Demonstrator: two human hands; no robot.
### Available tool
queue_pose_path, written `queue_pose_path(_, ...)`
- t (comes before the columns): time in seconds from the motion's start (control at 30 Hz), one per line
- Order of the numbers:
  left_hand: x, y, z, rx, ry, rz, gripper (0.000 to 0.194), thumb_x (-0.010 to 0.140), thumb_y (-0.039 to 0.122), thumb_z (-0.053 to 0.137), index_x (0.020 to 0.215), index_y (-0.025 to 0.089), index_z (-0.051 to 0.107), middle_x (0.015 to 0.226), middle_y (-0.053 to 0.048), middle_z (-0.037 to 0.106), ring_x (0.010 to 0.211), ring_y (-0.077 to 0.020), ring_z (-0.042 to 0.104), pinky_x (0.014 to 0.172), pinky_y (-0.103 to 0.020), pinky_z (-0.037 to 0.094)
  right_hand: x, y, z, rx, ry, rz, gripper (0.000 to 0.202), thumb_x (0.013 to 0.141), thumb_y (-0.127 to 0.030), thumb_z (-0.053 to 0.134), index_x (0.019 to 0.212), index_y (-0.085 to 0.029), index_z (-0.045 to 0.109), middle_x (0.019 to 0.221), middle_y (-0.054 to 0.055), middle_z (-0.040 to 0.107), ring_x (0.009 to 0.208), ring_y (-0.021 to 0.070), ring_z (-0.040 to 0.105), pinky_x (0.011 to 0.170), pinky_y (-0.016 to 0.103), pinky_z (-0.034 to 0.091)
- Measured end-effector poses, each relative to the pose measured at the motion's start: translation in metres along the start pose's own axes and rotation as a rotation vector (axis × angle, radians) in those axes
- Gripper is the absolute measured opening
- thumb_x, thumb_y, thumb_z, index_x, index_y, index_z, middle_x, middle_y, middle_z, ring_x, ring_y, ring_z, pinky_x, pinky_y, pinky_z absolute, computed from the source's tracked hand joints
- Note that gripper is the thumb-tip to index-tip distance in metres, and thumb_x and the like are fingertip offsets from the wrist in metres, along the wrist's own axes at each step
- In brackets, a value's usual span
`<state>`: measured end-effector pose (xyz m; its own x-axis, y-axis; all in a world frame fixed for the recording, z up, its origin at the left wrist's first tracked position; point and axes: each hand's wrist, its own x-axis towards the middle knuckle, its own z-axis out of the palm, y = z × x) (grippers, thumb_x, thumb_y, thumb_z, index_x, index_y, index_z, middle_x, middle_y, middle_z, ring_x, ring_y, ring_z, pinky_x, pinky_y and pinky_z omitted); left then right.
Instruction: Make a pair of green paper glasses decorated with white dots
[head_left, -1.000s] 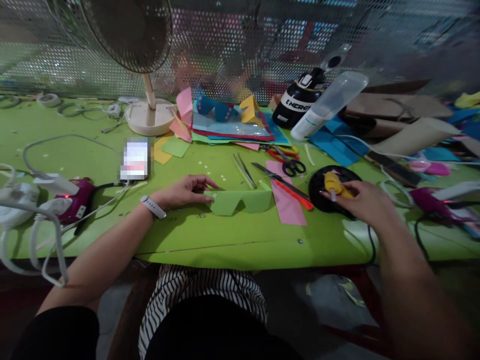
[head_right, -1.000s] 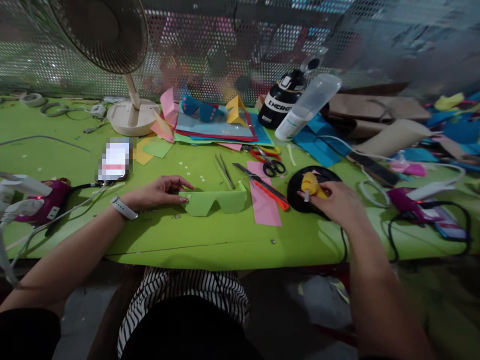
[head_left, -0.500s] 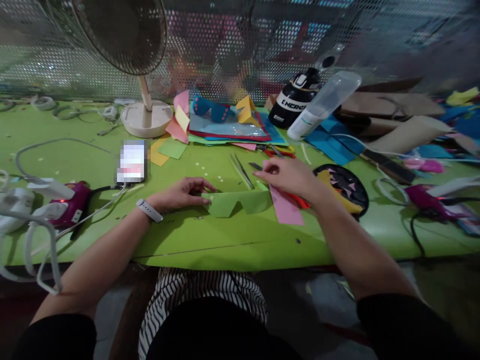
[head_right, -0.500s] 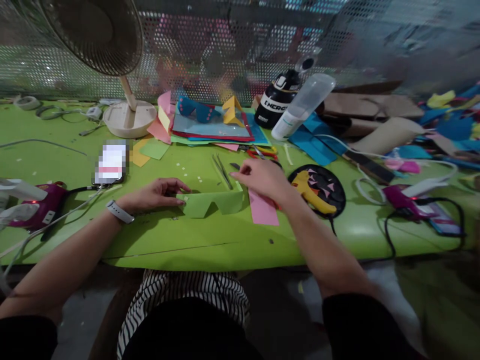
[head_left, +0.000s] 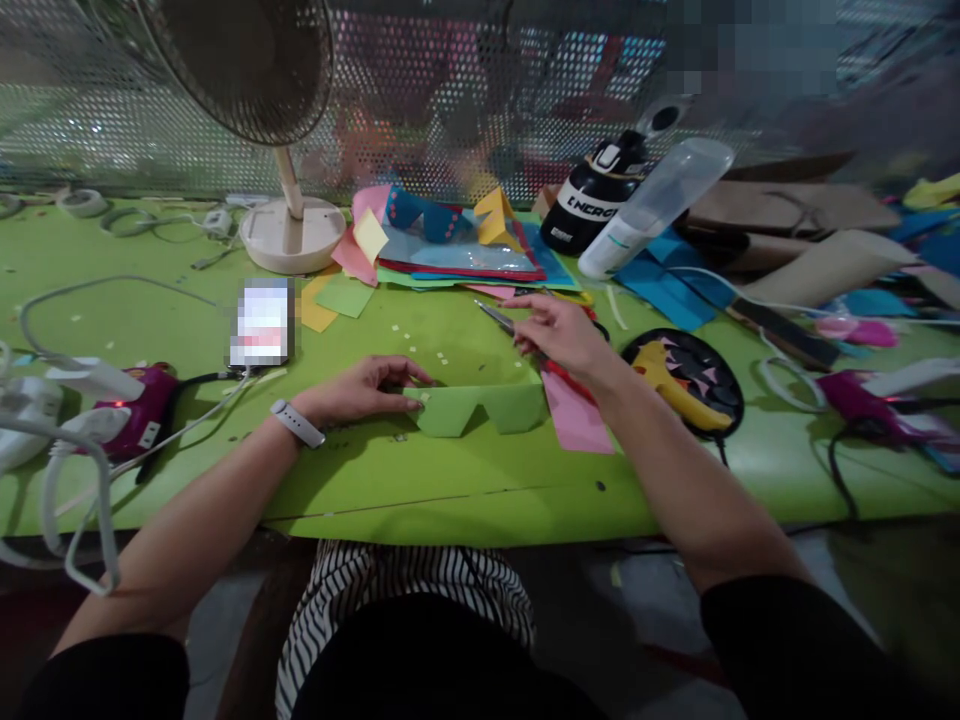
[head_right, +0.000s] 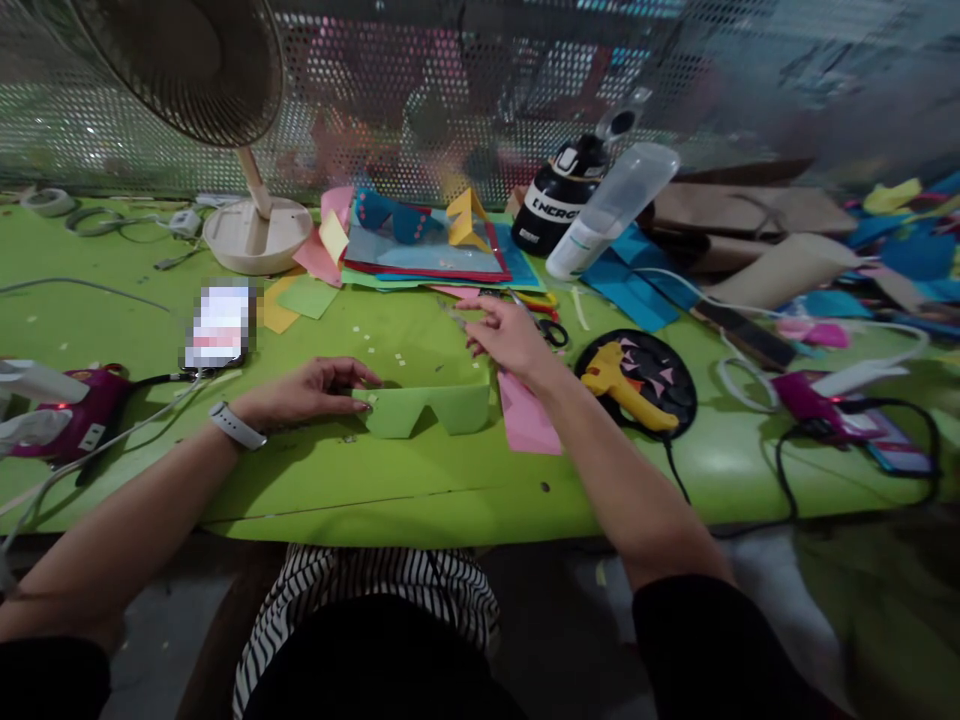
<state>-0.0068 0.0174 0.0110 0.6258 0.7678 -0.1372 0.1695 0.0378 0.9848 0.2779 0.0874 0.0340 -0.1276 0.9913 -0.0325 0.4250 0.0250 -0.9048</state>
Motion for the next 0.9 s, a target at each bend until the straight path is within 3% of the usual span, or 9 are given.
queue_pose_path(0.13,0.0,-0.001,0.0,0.009,-0.003,0.003,0.036,0.081,0.025,0.072,0.113,0.014,0.061,0.095,-0.004,0.066,0.079,-0.0109,0.06,0.074,-0.026,0.05,0.002,0.001,-0.001,0.315,0.096,-0.094,0.014,0.069,-0.024,0.073,0.081,-0.019,0.071,0.059,-0.002,0.063,0.048,0.0093,0.057,0.047,0.022,0.047)
queue_pose_path(0.23,0.001,-0.003,-0.001,0.019,0.005,0.007,0.037,0.081,0.026,0.072,0.114,0.014,0.061,0.094,-0.003,0.065,0.078,-0.0104,0.059,0.073,-0.026,0.05,-0.001,-0.001,0.002,0.332,0.187,-0.285,0.018,0.069,-0.034,0.077,0.079,-0.021,0.069,0.056,-0.003,0.06,0.044,0.0095,0.053,0.04,0.022,0.041)
queue_pose_path(0.37,0.001,-0.003,-0.001,0.024,0.008,0.01,0.036,0.08,0.026,0.072,0.113,0.014,0.061,0.094,-0.003,0.065,0.078,-0.0108,0.059,0.075,-0.027,0.05,-0.003,0.0,0.009,0.104,0.339,-0.439,0.027,0.08,-0.047,0.069,0.073,-0.022,0.064,0.052,-0.003,0.057,0.041,0.0113,0.052,0.043,0.025,0.043)
queue_pose_path(0.5,0.001,-0.001,-0.001,0.03,0.012,0.003,0.037,0.08,0.028,0.072,0.112,0.014,0.061,0.094,-0.003,0.065,0.081,-0.0118,0.059,0.076,-0.028,0.05,0.003,0.006,0.013,-0.278,0.445,-0.562,0.03,0.085,-0.048,0.06,0.071,-0.021,0.065,0.064,0.003,0.066,0.062,0.0189,0.065,0.066,0.033,0.052)
queue_pose_path(0.57,0.001,0.0,0.0,0.039,0.013,0.0,0.037,0.08,0.029,0.072,0.112,0.014,0.061,0.094,-0.003,0.065,0.08,-0.0117,0.059,0.075,-0.028,0.05,0.005,0.009,0.012,-0.401,0.413,-0.558,0.031,0.086,-0.045,0.058,0.07,-0.02,0.067,0.069,0.006,0.07,0.068,0.0221,0.068,0.071,0.035,0.053)
queue_pose_path(0.67,0.001,-0.001,0.0,0.043,0.012,-0.003,0.037,0.081,0.028,0.071,0.113,0.014,0.061,0.094,-0.003,0.065,0.08,-0.0115,0.059,0.075,-0.027,0.05,0.004,0.013,0.011,-0.453,0.336,-0.49,0.03,0.086,-0.042,0.057,0.072,-0.019,0.071,0.065,0.006,0.071,0.066,0.0227,0.069,0.066,0.034,0.052)
queue_pose_path(0.9,0.001,-0.003,-0.001,0.059,0.021,0.002,0.038,0.08,0.03,0.072,0.112,0.014,0.061,0.095,-0.003,0.065,0.079,-0.0111,0.058,0.072,-0.025,0.049,-0.013,0.009,0.028,-0.075,0.073,-0.404,0.033,0.084,-0.05,0.063,0.083,-0.019,0.074,0.075,0.005,0.075,0.067,0.02,0.071,0.06,0.03,0.056)
